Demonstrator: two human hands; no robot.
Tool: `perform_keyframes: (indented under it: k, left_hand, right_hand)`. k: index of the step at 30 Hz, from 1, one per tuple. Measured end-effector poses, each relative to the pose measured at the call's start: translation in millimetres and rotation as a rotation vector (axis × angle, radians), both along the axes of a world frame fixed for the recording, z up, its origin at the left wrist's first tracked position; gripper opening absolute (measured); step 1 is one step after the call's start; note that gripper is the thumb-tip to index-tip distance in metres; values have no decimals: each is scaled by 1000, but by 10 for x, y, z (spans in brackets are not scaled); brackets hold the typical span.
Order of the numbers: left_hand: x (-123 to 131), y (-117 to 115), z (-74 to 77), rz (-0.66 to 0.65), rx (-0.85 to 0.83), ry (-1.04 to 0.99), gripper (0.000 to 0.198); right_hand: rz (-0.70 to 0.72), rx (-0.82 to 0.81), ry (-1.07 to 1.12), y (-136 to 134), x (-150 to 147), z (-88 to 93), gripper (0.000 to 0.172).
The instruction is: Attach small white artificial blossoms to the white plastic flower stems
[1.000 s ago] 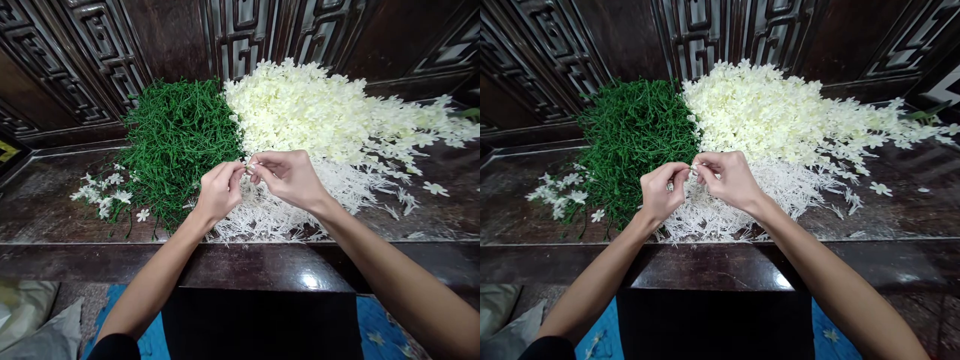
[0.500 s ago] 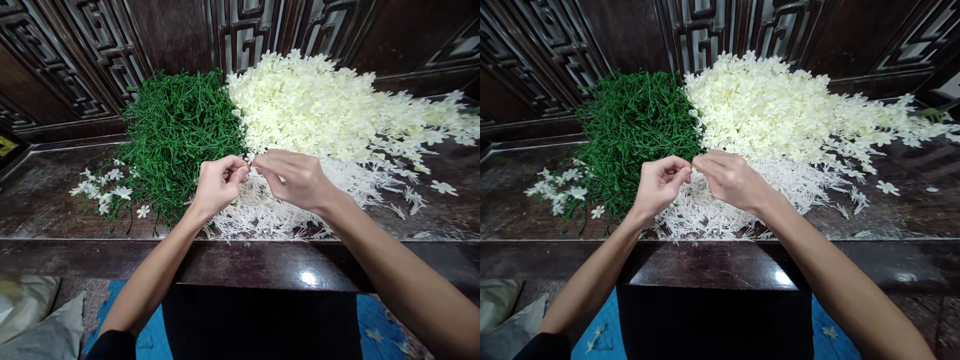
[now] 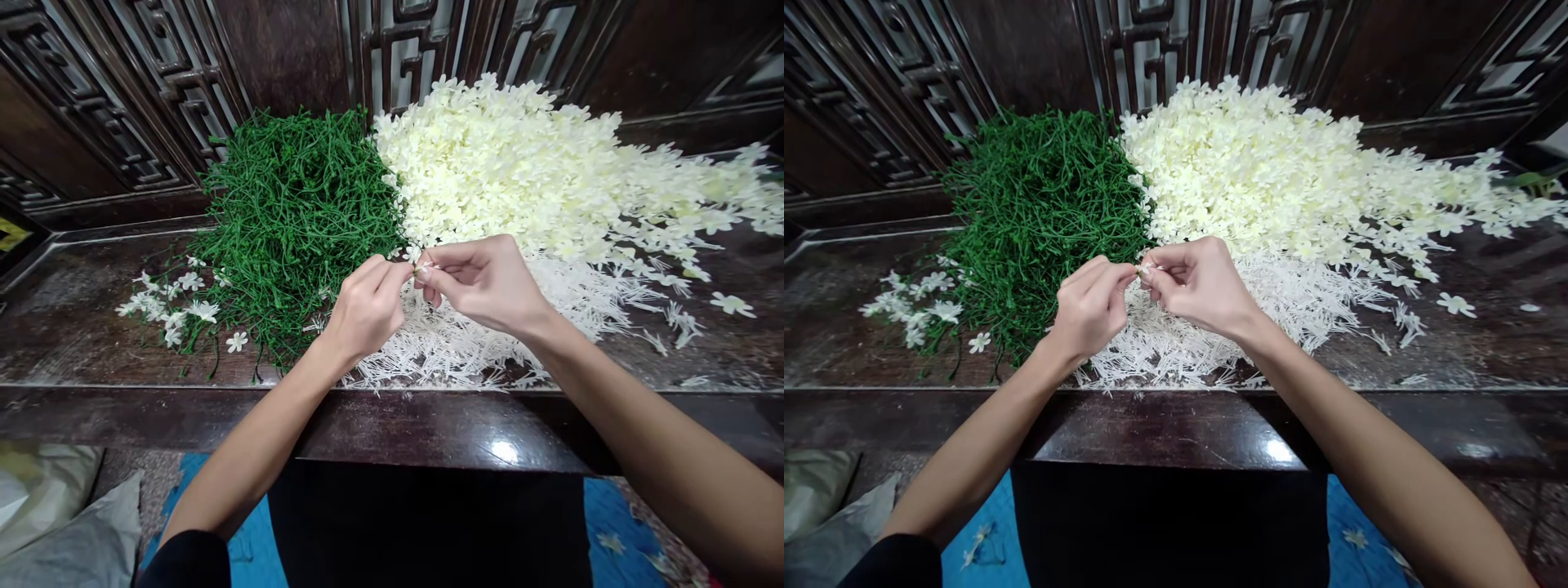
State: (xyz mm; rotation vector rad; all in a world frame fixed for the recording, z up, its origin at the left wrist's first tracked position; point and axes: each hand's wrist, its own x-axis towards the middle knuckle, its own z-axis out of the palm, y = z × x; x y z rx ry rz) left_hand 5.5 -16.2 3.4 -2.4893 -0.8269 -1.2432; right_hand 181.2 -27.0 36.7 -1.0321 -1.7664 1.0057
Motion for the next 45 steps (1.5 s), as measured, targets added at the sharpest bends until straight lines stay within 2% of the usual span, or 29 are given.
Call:
perform_keyframes:
  k: [3,7,10,13,17,22,26,28,31,35,40,42,45]
  left_hand:
    - [8,26,-29,-1,-46,32,22]
    - [38,31,-9,16,-273,-76,14]
    - [48,25,28,7,-433,-197,11]
    - [50,25,46,-33,-543,-300,10]
    - [57,38,37,-113,-653,-387,9]
    - [61,57,14,-231,-811,-463,10]
    - [68,50,20,-242,-888,-481,11]
    - [78,40,34,-232,-914,-512,10]
    - [96,19,64,-209,-991,-572,11]
    - [111,-4,103,-186,-1068,-606,13]
    - [104,0,109,-166,-1029,-552,10]
    - [99,9,97,-144,-1006,-538,11]
    - [96,20,76,-115,-975,-543,12]
  right_hand:
    - [55,-113,-7,63,63,13,16]
    - [90,-126,-1,154,181,25,24]
    - [58,-61,58,194,253,40,33]
    - [19,26,98,193,274,43,20]
    - [72,141,82,136,217,19,14]
    - [105,227,56,87,164,34,17]
    - [115,320,-24,109,166,43,27]
    - [75,396,-66,119,152,27,32]
    - [-36,445,-76,120,121,-1,21]
    - [-83,350,-60,110,116,3,16]
    - [40,142,-38,116,165,38,35]
    - [38,127,-33,129,184,33,31]
    - [-43,146,-10,149,195,10,19]
